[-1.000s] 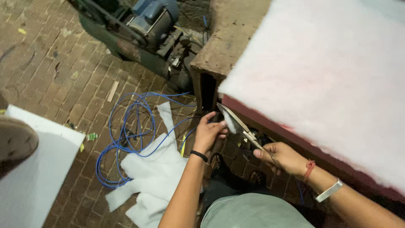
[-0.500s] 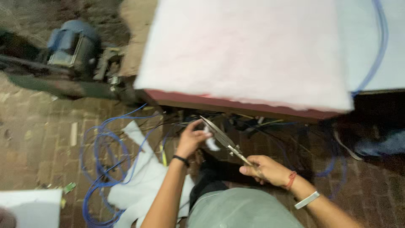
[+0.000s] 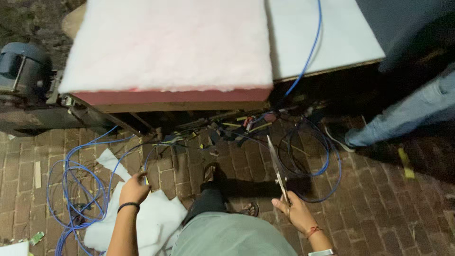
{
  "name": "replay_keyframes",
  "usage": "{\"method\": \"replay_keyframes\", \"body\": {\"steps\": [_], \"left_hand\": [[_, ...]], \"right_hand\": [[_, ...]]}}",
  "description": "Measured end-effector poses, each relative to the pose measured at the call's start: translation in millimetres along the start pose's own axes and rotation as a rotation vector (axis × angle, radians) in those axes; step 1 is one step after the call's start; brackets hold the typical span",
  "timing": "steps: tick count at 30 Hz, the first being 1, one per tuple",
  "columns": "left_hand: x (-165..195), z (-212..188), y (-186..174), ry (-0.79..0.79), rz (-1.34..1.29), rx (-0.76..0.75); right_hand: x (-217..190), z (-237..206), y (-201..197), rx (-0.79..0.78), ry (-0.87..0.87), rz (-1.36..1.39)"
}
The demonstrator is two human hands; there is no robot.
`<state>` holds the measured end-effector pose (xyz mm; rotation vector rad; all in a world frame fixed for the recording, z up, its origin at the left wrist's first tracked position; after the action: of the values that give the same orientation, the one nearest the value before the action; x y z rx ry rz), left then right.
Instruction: The person carries a piece of white fiber batting across the workshop, then uses a spray gun with a blue air hose to spray adhesive over a pink foam pad on the work table. They lay the batting over the sprayed foam, press it flat, and trim the overhanging batting edges with scissors.
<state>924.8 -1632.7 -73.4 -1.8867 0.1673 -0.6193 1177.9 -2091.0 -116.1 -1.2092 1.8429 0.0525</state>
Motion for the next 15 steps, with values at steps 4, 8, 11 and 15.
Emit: {"method": "replay_keyframes", "body": {"steps": [4,8,11,15], "left_hand": [[60.7,-1.4,-6.5,-0.060,-0.092,-0.162],[147.2,14.7,-16.1,0.467,-0.242,0.136],[214.5,44.8,-21.7,0.797,-0.134,0.324],[304.6,112.9,-20.1,0.804,0.094,0.279]], "right_hand": [[61.5,-22.6,10.8,0.034,0.133,-0.124],[78.7,-37.5,33.2,-0.031,0.345,0.028],[68.0,-31.1,34.6,-0.005,0.380,0.136],[43.2,-7.3,23.7,0.097,0.291,0.319]]}}
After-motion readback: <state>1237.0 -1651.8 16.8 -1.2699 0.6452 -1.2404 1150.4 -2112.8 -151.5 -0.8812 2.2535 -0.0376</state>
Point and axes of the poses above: each hand's wrist, its own z-axis towards the middle knuckle, its own y-axis out of the palm, x = y × z, the point moved 1 cm from there along z, towards the middle knuckle, and after that the axes turned 2 degrees about -x, right-handed, at the moved point
